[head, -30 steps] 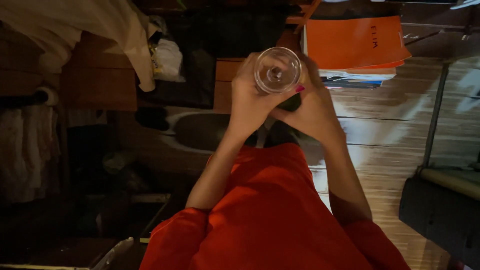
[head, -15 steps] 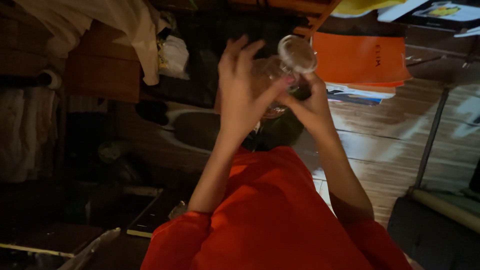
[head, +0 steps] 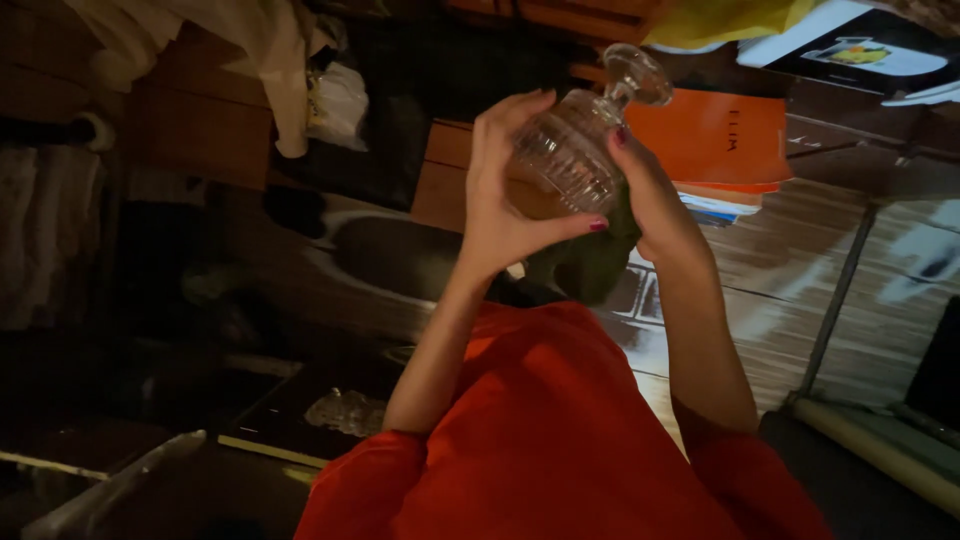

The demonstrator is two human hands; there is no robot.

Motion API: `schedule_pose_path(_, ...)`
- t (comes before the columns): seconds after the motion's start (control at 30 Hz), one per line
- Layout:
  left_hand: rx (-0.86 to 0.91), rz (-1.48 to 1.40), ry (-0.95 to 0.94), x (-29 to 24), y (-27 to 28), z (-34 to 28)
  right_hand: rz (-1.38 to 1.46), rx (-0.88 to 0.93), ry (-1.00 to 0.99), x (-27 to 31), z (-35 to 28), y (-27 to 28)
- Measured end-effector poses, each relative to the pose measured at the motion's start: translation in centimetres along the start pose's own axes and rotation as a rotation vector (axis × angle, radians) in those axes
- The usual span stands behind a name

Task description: Wiping and polishing glassware with a cloth in a restaurant environment.

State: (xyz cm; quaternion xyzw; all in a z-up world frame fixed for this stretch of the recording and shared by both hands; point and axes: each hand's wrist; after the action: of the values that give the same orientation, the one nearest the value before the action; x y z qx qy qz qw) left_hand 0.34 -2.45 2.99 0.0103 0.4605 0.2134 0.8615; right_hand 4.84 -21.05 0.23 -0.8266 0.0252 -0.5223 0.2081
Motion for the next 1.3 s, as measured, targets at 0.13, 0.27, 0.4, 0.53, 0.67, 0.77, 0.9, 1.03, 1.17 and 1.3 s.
schedule_pose_path(0.13,-0.061,-0.053,0.121,0.3,-2.0,-1.1,-0.035,0.028,-0.017,-1.5,-0.1,2.0)
schedule_pose_path(0.27,-0.255,-0.13,0.381,0.4,-3.7,-1.7,-0.261,-0.164,0.069,-1.0,-2.1,1.7)
schedule_pose_path(0.4,-0.289,-0.098,0.45,0.3,-4.2,-1.6,-0.673,-0.023,0.705,3.6,-5.2,-2.3)
schedule_pose_path(0.53,-0.231,-0.157,0.58,0.0,-3.0,-2.1,-0.689,-0.132,0.62,1.9,-4.4,-0.8)
schedule_pose_path(0.67,0.0,-0.042,0.386,-1.0,0.9,-0.2,-0.499,-0.167,0.6,-0.2,-1.4,0.3)
schedule_pose_path(0.77,0.177,-0.089,0.208,0.3,4.3,1.7,-0.265,-0.15,0.412,-1.1,0.3,-1.0)
schedule_pose_path(0.9,0.327,-0.218,0.091,4.3,8.7,3.0,-0.148,-0.112,0.324,-1.9,2.6,-5.5)
schedule_pose_path(1.03,0.25,-0.333,0.316,7.5,12.9,3.7,-0.165,-0.109,0.292,-4.0,5.7,-8.8)
schedule_pose_path(1.17,0.177,-0.376,0.301,9.7,18.5,5.6,-0.451,0.141,0.357,-1.9,6.8,-14.3)
schedule_pose_path(1.3,0.182,-0.429,0.317,10.4,23.5,8.2,-0.673,0.212,0.464,-0.3,8.3,-20.6)
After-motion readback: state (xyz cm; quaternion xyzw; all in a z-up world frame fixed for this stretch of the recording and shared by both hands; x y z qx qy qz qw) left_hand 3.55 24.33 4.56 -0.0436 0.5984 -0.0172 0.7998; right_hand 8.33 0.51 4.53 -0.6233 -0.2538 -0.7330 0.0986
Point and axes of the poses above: each hand's wrist, its own z-axis towards the middle knuckle, its own y-axis out of the back of the hand, x = y × z, and after that the axes turned 8 degrees about -x, right-handed
